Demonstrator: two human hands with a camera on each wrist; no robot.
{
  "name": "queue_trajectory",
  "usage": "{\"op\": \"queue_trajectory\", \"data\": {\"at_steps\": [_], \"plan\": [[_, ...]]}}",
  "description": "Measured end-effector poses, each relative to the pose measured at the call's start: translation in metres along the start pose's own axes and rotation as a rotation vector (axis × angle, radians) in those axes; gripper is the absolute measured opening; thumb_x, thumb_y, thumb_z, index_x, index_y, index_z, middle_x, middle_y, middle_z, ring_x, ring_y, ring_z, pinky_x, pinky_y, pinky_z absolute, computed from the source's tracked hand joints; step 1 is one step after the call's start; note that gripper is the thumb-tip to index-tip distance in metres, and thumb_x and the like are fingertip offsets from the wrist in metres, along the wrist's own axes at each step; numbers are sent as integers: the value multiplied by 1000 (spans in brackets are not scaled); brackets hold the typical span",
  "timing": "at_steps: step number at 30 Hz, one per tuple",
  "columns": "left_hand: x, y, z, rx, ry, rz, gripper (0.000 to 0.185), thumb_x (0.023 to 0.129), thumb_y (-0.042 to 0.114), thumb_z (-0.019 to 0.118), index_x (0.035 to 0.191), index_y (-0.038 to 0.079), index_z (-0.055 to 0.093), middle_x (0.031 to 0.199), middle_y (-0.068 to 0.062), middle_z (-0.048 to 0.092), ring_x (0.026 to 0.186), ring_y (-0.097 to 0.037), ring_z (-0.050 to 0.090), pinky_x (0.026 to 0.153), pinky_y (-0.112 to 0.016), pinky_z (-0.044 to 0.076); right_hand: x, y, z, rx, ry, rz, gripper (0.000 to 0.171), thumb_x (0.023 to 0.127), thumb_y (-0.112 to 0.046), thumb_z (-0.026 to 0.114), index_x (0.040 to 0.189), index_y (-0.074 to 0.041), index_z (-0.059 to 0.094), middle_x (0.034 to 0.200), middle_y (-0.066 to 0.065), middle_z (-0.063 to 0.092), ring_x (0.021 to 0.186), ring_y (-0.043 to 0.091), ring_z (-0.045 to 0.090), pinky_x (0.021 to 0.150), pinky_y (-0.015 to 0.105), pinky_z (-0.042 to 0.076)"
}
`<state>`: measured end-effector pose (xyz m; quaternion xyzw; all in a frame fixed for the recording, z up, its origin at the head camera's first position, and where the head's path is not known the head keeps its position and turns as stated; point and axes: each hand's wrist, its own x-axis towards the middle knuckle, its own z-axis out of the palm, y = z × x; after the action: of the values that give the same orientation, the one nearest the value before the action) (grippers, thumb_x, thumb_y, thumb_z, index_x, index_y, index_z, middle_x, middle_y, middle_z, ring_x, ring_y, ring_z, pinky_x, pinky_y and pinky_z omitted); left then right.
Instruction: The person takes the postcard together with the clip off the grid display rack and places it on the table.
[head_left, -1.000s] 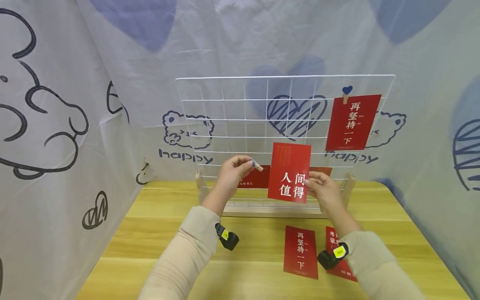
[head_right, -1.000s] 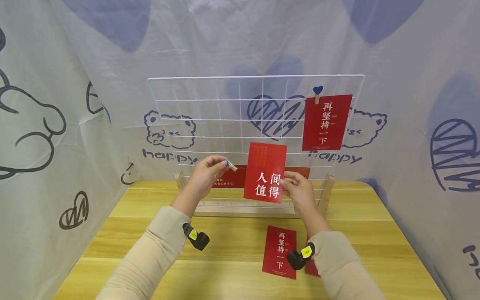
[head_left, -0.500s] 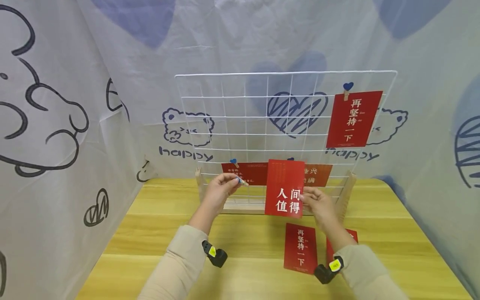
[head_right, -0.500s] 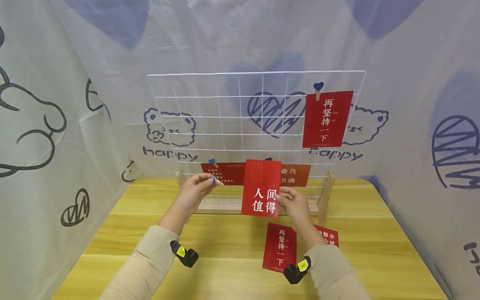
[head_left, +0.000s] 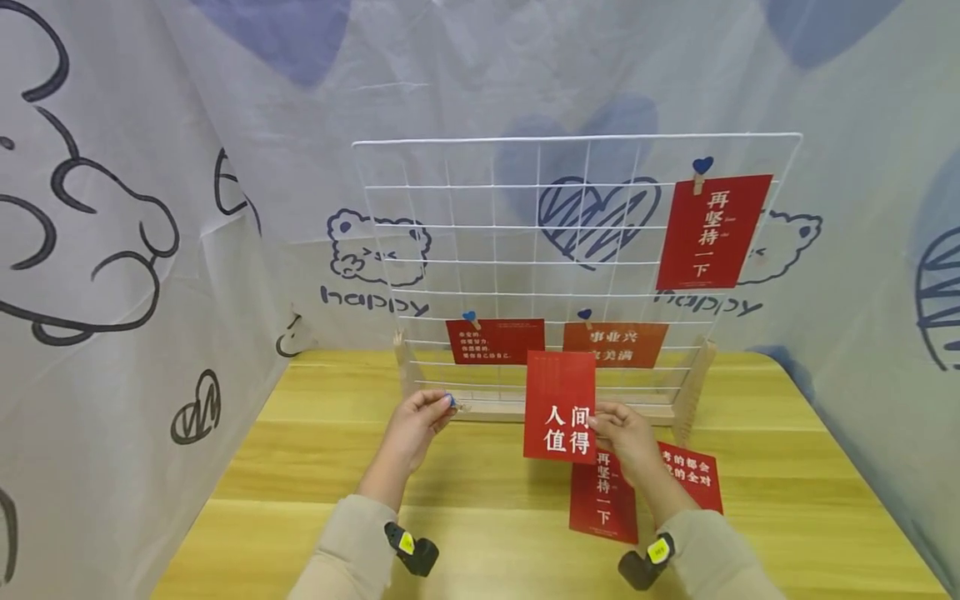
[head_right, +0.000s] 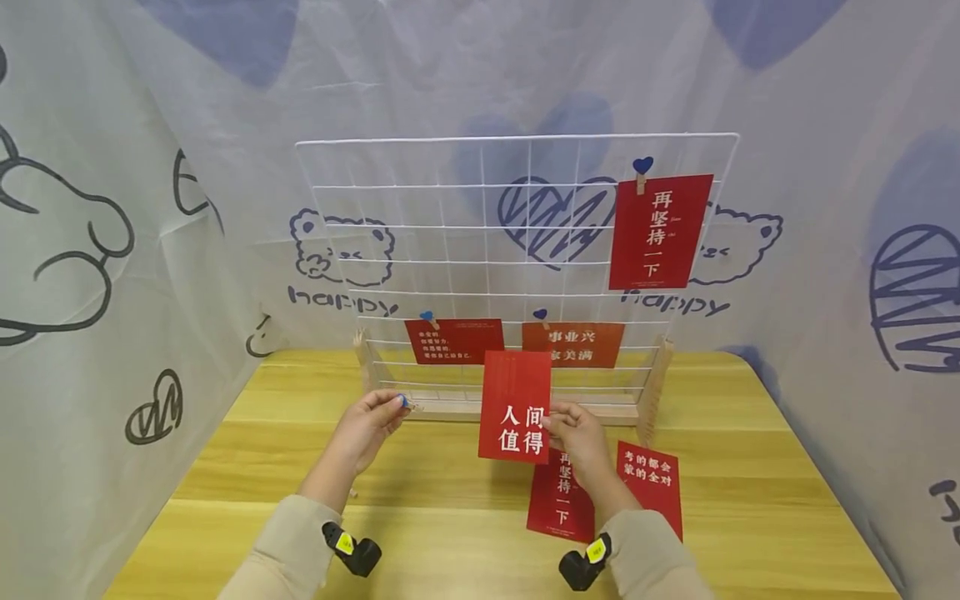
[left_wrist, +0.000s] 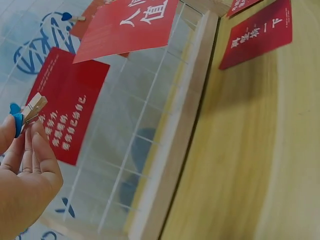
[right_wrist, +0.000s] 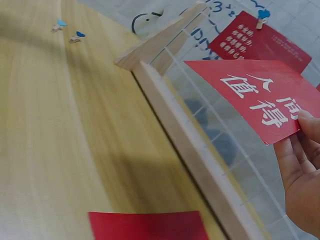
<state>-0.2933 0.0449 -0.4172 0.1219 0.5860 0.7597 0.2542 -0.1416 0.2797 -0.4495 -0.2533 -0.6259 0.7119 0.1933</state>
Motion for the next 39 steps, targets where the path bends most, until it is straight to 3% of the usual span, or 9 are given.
{"op": "queue_trajectory", "data": {"at_steps": [7,17,29,39], "plan": [[-12,-11,-16,17,16,-17,9,85,0,50,93,-4,51,83,-4,54,75,-12,53,78,-27,43,-5,22,4,-23,19,40,31,81,1,56,108,12,47,72,-3,59,65,9,57,59,24,50],[-31,-24,-40,6,65,-77,13,85,3,51,96,-4,49,84,-3,55,78,-13,52,76,-24,43,-10,43,8,-33,37,89,30,80,3,56,107,12,48,73,1,59,64,10,56,58,24,50],[-49,-40,-66,34,125,-124,13,85,5,51,96,-3,49,84,-3,58,79,-12,54,73,-21,44,-13,71,6,-77,-2,80,33,78,-11,63,103,8,51,77,5,59,68,13,58,61,31,51],[-57,-54,-81,106,123,-160,26,85,8,52,105,-8,45,89,-4,54,83,-13,51,80,-24,43,-11,80,14,-53,26,133,29,82,0,55,109,9,48,75,6,59,67,17,59,59,33,51]]}}
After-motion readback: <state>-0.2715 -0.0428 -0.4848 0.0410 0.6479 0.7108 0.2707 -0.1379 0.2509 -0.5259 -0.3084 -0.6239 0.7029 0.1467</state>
